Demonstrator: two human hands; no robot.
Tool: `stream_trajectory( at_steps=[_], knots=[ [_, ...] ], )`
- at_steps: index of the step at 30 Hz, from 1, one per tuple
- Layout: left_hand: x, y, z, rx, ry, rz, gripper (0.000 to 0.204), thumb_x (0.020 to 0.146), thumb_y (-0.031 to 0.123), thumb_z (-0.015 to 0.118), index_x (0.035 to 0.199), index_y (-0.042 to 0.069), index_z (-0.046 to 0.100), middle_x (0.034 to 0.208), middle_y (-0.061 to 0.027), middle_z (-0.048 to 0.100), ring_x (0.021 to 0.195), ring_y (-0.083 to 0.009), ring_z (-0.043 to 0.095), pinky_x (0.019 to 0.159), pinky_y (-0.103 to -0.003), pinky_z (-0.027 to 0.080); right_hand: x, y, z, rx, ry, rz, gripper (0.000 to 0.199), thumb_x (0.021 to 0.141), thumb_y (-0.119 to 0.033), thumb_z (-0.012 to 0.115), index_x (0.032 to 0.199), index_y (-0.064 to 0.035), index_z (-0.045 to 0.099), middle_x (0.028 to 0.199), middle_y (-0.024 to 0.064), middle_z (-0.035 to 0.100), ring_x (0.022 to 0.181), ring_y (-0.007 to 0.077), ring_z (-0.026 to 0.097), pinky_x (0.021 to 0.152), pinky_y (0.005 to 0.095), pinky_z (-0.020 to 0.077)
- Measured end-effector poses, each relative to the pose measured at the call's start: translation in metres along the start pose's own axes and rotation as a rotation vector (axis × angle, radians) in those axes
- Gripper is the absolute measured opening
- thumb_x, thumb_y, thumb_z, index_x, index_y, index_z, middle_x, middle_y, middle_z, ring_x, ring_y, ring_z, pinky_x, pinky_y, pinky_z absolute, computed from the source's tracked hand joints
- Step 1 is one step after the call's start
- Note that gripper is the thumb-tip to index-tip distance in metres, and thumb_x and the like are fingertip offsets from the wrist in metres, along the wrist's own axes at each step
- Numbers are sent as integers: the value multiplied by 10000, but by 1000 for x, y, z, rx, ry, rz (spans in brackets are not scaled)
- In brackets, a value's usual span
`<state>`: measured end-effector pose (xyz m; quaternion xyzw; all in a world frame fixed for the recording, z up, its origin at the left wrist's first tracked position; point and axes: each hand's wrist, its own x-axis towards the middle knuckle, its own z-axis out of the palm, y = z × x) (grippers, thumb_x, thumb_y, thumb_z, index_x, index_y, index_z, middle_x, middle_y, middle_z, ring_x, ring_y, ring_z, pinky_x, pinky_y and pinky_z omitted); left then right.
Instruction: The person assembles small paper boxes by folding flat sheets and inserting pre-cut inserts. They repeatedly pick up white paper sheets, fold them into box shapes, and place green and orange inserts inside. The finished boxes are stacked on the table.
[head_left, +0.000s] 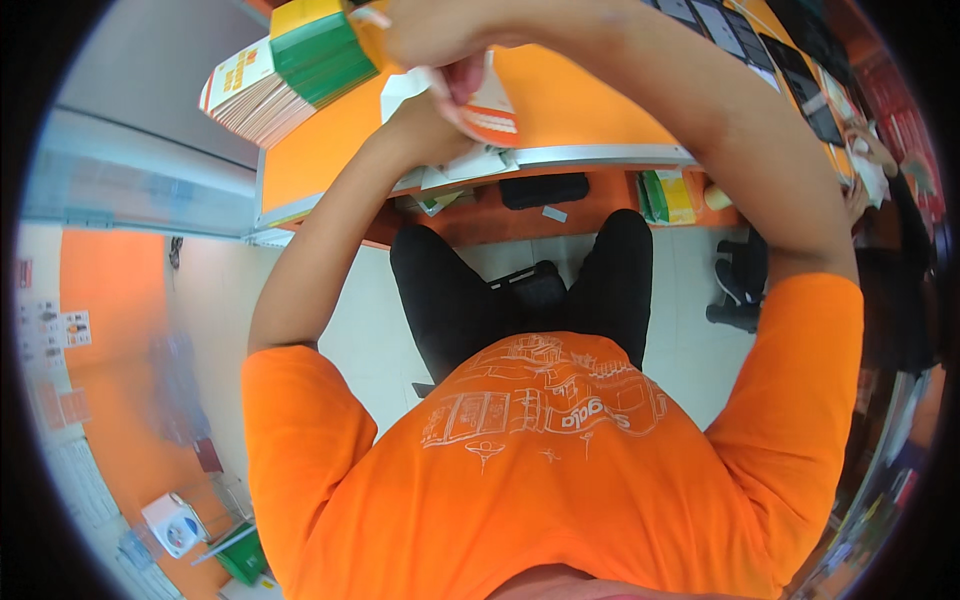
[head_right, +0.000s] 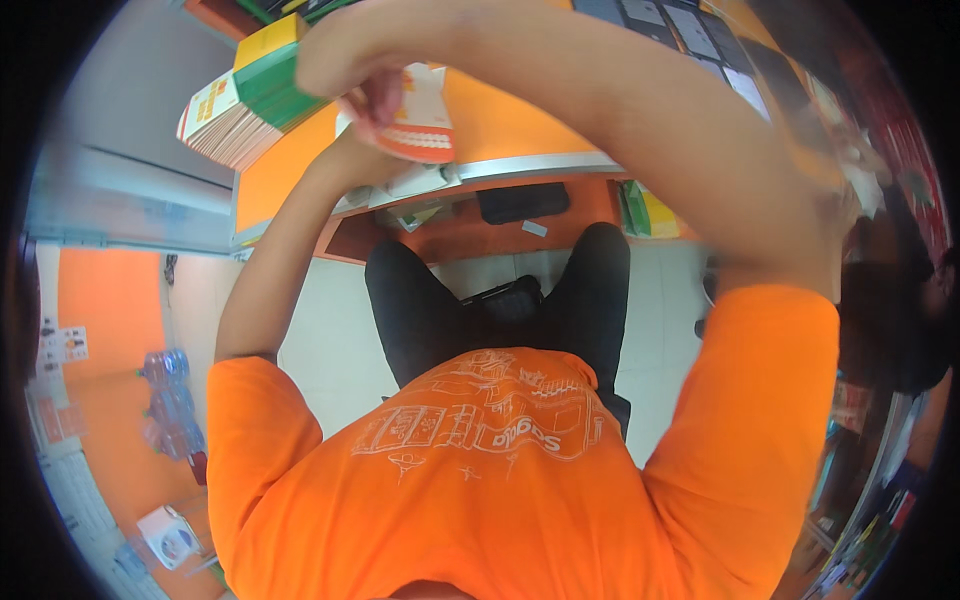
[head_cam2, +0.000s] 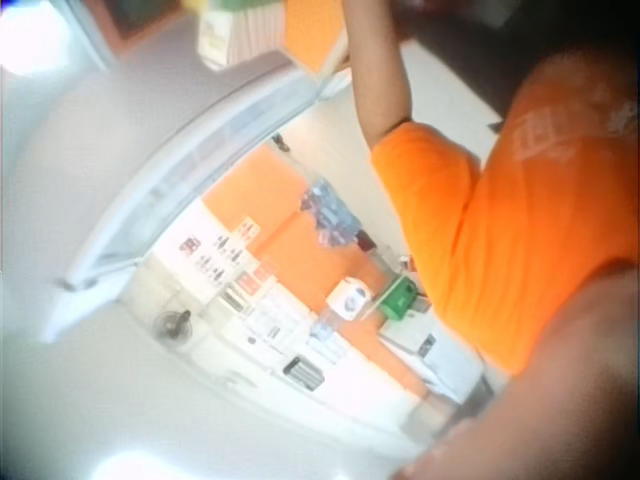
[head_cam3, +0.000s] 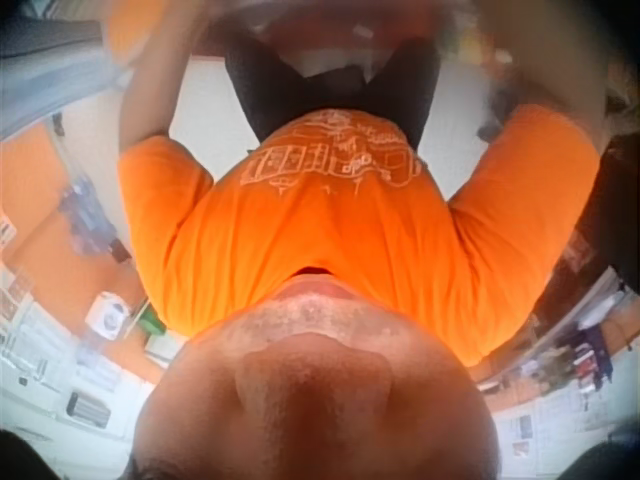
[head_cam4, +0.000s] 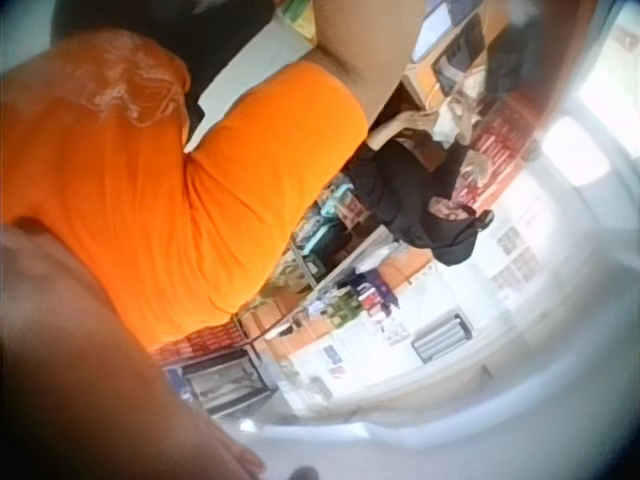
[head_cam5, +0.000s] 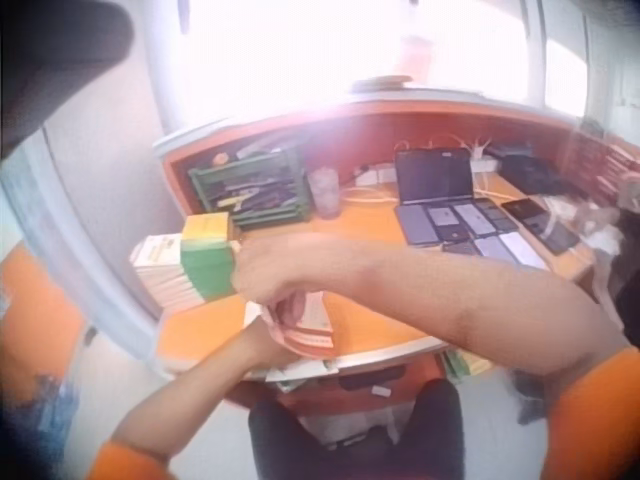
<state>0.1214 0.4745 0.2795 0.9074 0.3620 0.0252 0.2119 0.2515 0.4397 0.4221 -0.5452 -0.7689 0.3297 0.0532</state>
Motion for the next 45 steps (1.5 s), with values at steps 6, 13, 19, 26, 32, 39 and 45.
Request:
stream_trajectory(
  at_steps=[6,13,19,26,32,39,45],
  knots=[
    [-4,-64,11,255,-154,-39,566,843,364,784,1366,262,594,1428,-36,568,1322,-228,514,1144,-383,407,49,-44,20,-491,-286,-184,323,968,-170,518,978,113,672,851,186,740,698,231,745,614,342,616],
    [17,-18,4,498,-122,95,564,976,441,567,1419,93,531,1482,-127,494,1389,-335,446,1044,-461,516,-23,49,-21,324,112,-28,325,952,-161,649,1142,102,653,1050,180,724,856,223,750,760,330,627],
    [-11,9,7,326,115,30,592,980,434,573,1457,90,508,1512,-102,474,1378,-318,453,1058,-485,493,-95,213,40,1108,471,-7,466,951,-233,707,1320,21,577,1110,89,675,982,149,666,776,330,569],
    [-13,3,12,370,137,9,583,981,440,572,1455,104,513,1529,-93,479,1393,-311,454,1059,-486,504,-77,221,63,1134,418,403,490,997,-227,663,1385,19,494,1250,127,648,1094,191,674,855,337,591],
    [-16,5,9,329,127,-7,576,986,436,549,1461,113,504,1551,-52,467,1392,-291,449,1055,-478,512,-63,217,76,1406,502,40,494,1028,-253,627,1410,10,454,1276,135,635,1147,214,666,983,356,567],
    [-15,4,9,294,115,30,596,992,410,535,1501,109,458,1578,-21,442,1412,-279,423,1058,-483,513,-41,200,81,1518,434,-103,494,1032,-238,618,1425,1,438,1307,146,617,1194,239,647,1021,374,551],
    [-14,3,12,297,81,0,620,1004,389,538,1543,113,408,1613,-19,399,1452,-285,382,1083,-496,498,-46,176,75,1066,559,220,519,1036,-196,607,1448,44,403,1340,178,599,1218,256,629,1013,380,544]
  ],
)
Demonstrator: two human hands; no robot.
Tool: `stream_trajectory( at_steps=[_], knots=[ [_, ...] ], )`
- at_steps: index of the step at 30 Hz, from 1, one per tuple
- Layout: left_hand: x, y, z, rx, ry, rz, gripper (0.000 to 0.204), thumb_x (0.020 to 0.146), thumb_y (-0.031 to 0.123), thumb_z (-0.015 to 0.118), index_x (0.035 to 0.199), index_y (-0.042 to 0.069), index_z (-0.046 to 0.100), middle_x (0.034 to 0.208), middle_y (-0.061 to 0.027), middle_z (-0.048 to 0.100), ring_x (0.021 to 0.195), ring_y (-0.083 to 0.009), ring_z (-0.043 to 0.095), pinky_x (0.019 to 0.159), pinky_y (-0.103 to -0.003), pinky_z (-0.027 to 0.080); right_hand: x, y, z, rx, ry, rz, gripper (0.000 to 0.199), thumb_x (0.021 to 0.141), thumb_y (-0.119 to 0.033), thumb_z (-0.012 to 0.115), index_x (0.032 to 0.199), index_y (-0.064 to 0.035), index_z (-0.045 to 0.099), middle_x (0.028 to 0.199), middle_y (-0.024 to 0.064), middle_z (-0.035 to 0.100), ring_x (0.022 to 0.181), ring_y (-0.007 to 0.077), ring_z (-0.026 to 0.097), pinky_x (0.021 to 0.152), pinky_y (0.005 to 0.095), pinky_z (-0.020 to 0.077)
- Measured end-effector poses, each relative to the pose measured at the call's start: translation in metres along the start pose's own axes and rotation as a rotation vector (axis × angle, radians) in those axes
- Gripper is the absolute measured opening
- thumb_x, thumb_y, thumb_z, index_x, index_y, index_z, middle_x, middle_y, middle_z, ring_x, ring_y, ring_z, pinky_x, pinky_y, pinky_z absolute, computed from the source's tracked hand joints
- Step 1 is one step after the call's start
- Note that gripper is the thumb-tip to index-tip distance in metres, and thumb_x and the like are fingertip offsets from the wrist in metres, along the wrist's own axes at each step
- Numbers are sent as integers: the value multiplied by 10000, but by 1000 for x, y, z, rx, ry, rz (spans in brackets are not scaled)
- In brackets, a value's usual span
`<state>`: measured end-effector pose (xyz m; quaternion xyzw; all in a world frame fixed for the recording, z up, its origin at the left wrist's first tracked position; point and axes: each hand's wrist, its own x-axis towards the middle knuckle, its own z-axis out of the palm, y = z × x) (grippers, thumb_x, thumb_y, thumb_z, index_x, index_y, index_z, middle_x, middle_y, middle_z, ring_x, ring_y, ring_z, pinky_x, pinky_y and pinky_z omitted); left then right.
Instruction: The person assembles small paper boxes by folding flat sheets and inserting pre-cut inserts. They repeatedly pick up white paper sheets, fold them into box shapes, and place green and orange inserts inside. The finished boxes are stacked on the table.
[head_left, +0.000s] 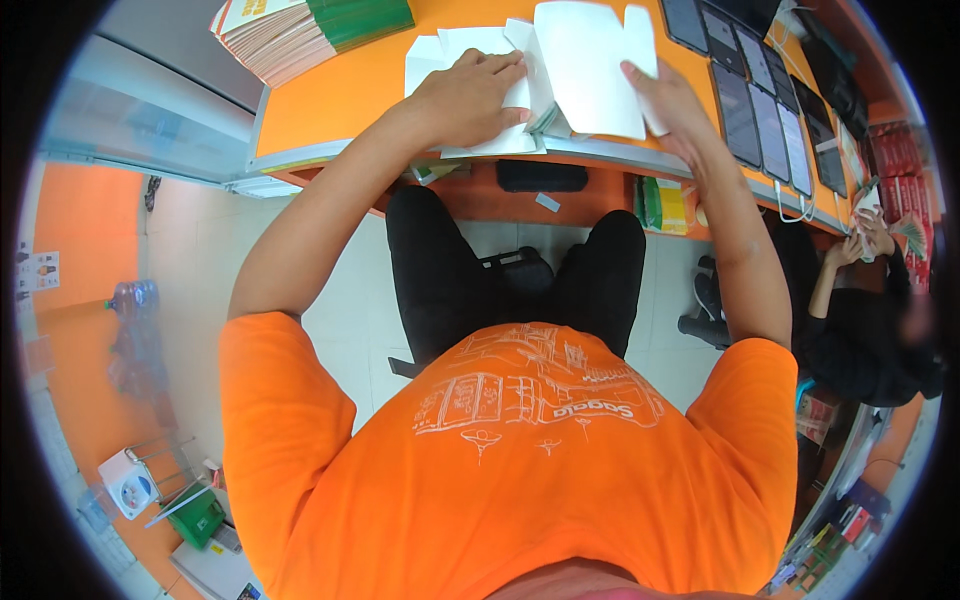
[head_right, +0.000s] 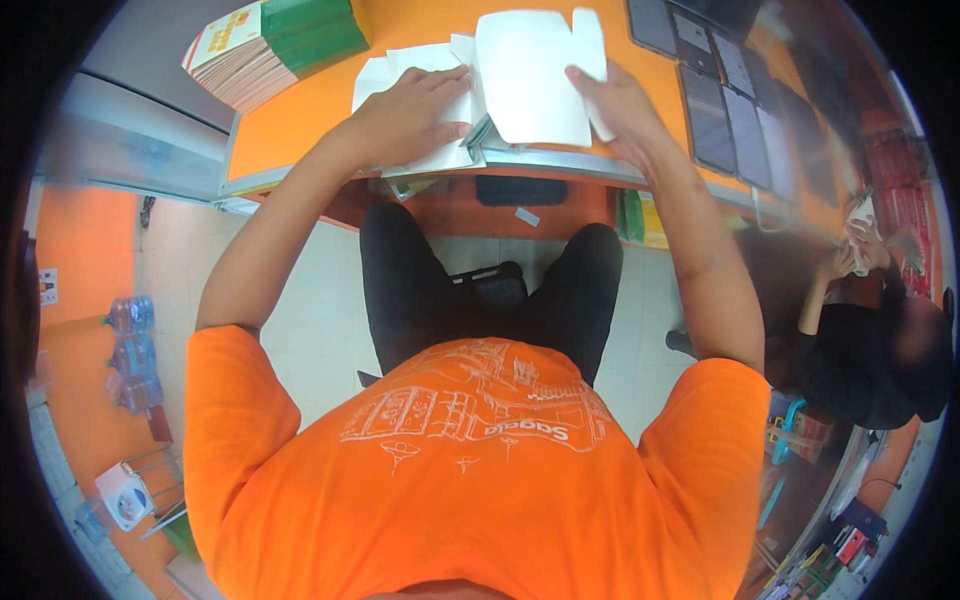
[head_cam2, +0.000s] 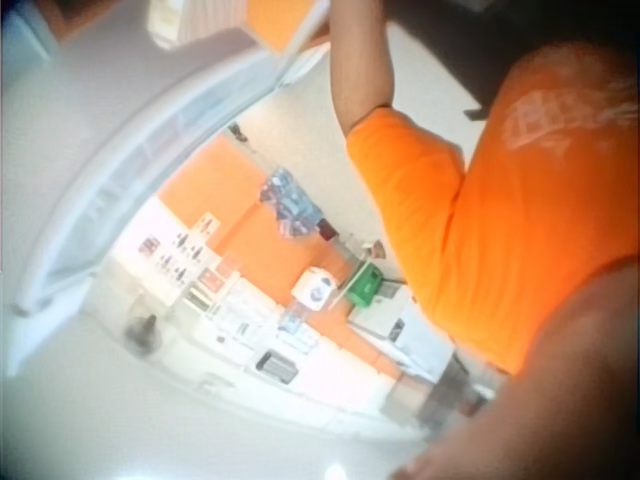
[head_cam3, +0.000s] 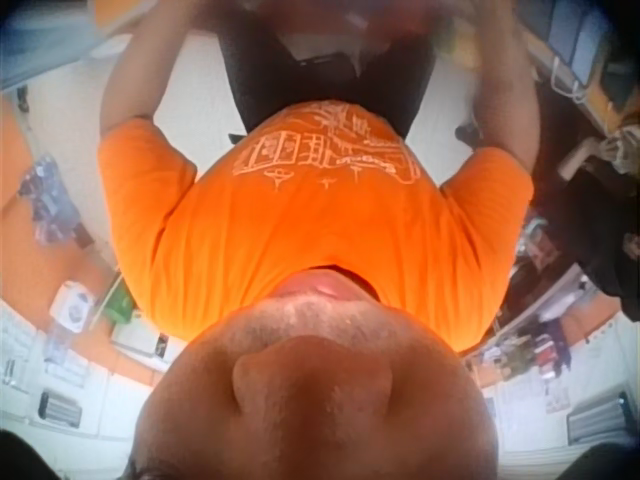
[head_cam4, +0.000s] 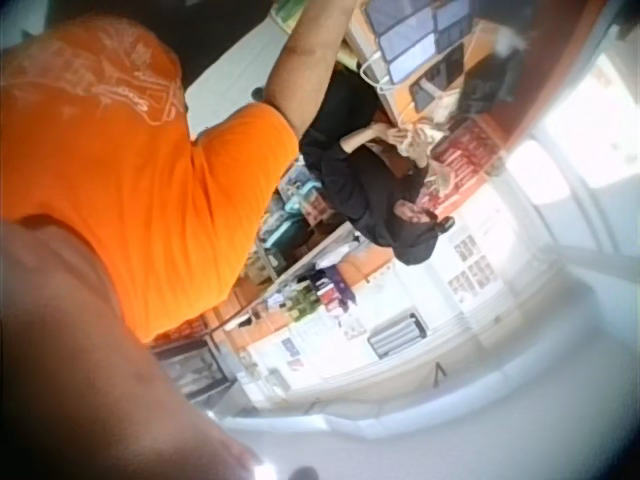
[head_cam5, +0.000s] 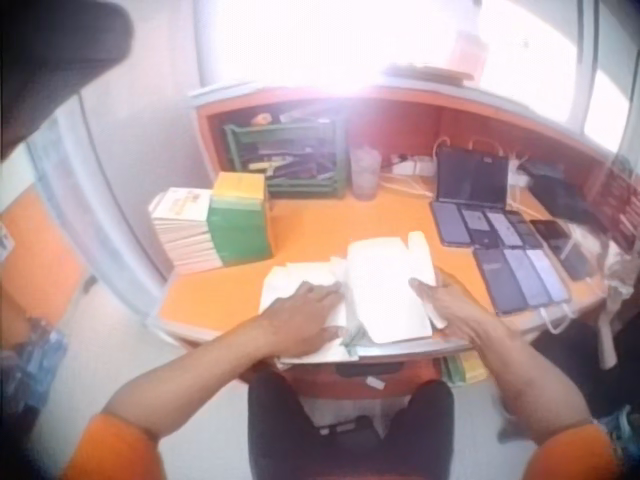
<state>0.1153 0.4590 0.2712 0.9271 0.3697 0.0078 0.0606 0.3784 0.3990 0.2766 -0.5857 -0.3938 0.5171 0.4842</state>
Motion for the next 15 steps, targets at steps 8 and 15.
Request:
stream_trajectory(
  at_steps=[8,15],
  knots=[
    [3,-2,3,13,-15,1,625,1021,390,519,1556,99,378,1623,-26,382,1471,-293,357,1114,-496,470,13,1,7,-74,32,-2,529,1037,-225,606,1444,63,431,1324,208,618,1172,244,648,974,372,547],
    [1,-4,4,-73,14,-55,652,1000,434,537,1540,95,403,1598,-104,401,1473,-297,353,1120,-493,451,23,-74,-24,-325,-121,-112,278,943,-134,669,1106,90,690,965,119,727,842,191,692,695,329,556]
  ],
)
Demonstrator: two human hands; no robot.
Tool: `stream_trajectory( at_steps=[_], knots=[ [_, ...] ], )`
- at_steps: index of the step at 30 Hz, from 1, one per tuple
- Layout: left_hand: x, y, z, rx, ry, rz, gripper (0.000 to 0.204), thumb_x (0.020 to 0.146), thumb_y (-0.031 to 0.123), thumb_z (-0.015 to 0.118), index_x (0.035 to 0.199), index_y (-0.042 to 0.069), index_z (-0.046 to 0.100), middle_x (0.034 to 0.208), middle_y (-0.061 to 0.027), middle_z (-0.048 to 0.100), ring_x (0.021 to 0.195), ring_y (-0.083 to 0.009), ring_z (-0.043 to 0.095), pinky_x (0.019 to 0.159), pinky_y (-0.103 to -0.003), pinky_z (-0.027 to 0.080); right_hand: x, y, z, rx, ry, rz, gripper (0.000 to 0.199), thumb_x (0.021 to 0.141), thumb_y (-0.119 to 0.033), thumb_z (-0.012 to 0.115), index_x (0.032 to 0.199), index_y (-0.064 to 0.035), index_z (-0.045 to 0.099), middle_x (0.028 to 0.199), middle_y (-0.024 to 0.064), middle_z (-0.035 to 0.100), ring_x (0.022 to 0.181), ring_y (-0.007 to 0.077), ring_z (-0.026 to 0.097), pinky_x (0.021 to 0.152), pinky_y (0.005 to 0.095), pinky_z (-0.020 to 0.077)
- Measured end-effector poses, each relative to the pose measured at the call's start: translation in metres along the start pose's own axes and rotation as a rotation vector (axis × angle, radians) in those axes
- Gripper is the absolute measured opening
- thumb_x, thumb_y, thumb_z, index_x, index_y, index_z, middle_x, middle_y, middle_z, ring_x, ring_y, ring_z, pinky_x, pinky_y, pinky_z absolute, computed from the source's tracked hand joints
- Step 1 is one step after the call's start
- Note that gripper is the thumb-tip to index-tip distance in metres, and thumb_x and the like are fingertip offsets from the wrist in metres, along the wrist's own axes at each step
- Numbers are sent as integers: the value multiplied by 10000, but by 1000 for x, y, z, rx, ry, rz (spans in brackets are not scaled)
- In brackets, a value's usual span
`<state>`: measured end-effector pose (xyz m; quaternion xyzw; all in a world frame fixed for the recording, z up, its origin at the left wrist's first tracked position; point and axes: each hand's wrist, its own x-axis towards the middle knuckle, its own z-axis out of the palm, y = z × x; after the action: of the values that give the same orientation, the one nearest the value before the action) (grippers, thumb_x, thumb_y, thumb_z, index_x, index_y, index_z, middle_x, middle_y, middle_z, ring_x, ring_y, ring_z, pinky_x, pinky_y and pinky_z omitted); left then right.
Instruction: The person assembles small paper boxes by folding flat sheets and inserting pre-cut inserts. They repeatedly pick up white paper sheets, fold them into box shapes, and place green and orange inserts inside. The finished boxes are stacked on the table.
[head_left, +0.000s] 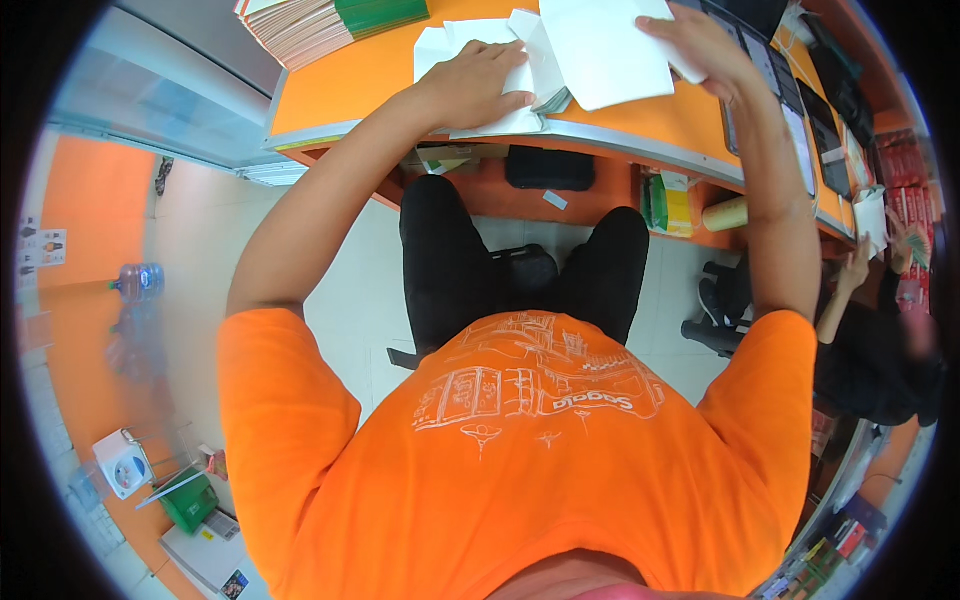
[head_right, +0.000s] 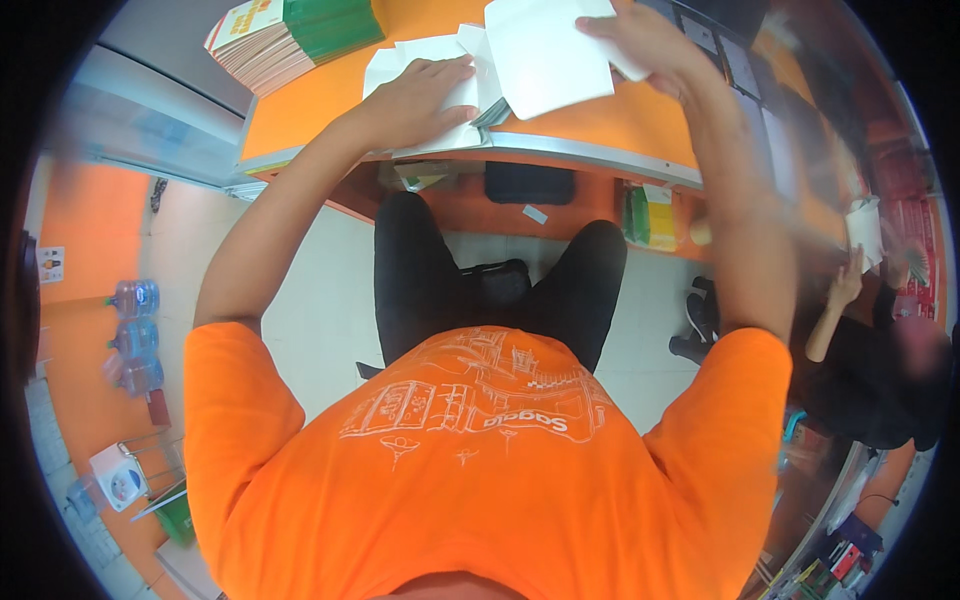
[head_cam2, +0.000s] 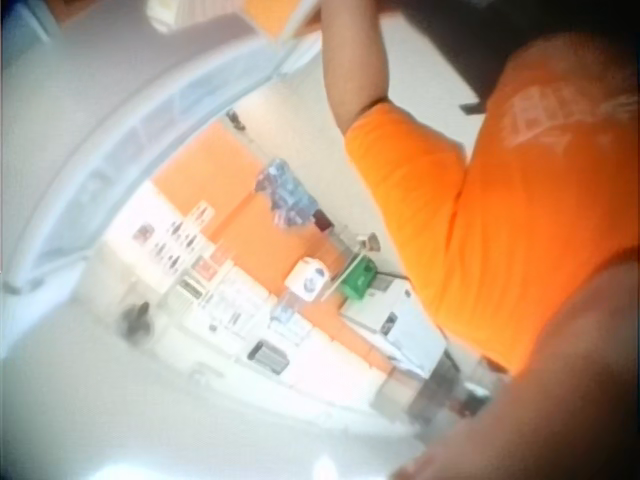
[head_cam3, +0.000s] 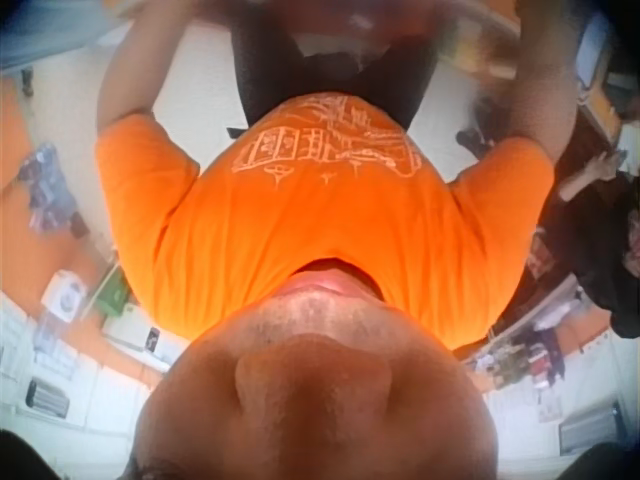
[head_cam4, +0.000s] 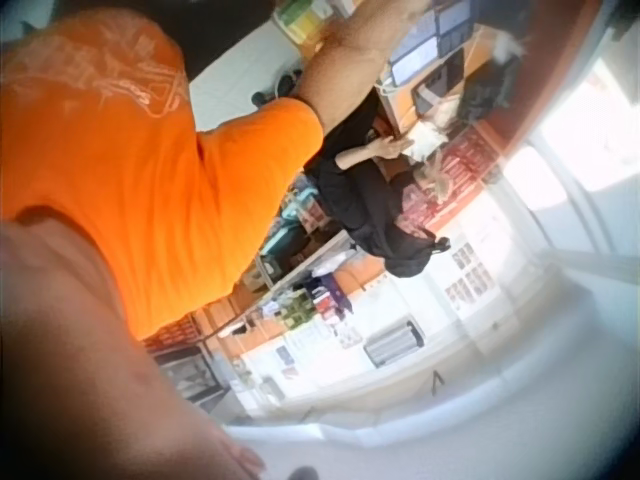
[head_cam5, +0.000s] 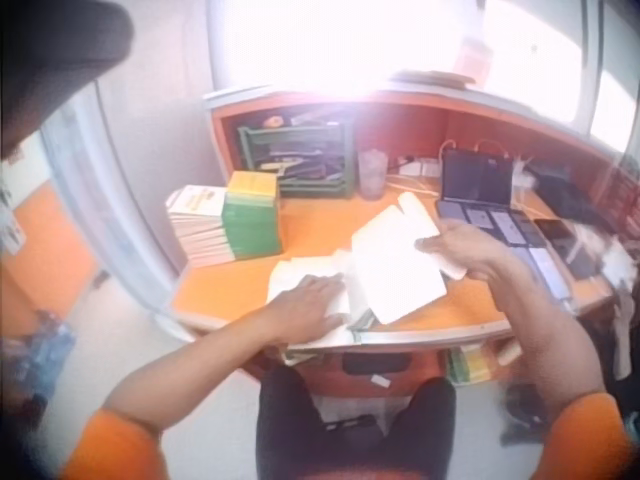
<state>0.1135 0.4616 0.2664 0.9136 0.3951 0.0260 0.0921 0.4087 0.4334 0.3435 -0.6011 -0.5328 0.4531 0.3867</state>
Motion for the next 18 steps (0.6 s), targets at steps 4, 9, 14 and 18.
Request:
stream_trajectory(
  at_steps=[4,9,14,18],
  knots=[
    [-1,-7,4,-38,80,30,643,976,461,544,1481,66,489,1535,-147,461,1444,-305,391,1129,-453,425,21,-25,-14,-64,-112,56,282,919,-93,687,1100,122,671,997,153,719,875,222,704,716,345,576],
    [-12,-7,-14,-64,183,79,621,919,435,566,1387,28,600,1451,-189,530,1400,-316,448,1146,-415,391,27,-30,-15,242,-139,105,323,898,-7,634,1175,149,581,1119,208,673,994,293,709,822,407,609],
    [-38,38,-44,-141,303,27,692,839,501,670,1313,0,621,1183,-207,666,1127,-341,642,989,-433,505,34,-22,-28,256,-197,3,349,860,6,632,1191,94,567,1111,181,668,1017,278,694,851,406,606],
    [-28,69,-30,141,476,-181,718,740,568,806,1162,6,659,953,-161,728,865,-350,717,776,-434,575,37,-30,-23,279,-239,-128,357,846,9,616,1194,53,550,1106,167,663,1033,278,687,859,402,606]
  ],
)
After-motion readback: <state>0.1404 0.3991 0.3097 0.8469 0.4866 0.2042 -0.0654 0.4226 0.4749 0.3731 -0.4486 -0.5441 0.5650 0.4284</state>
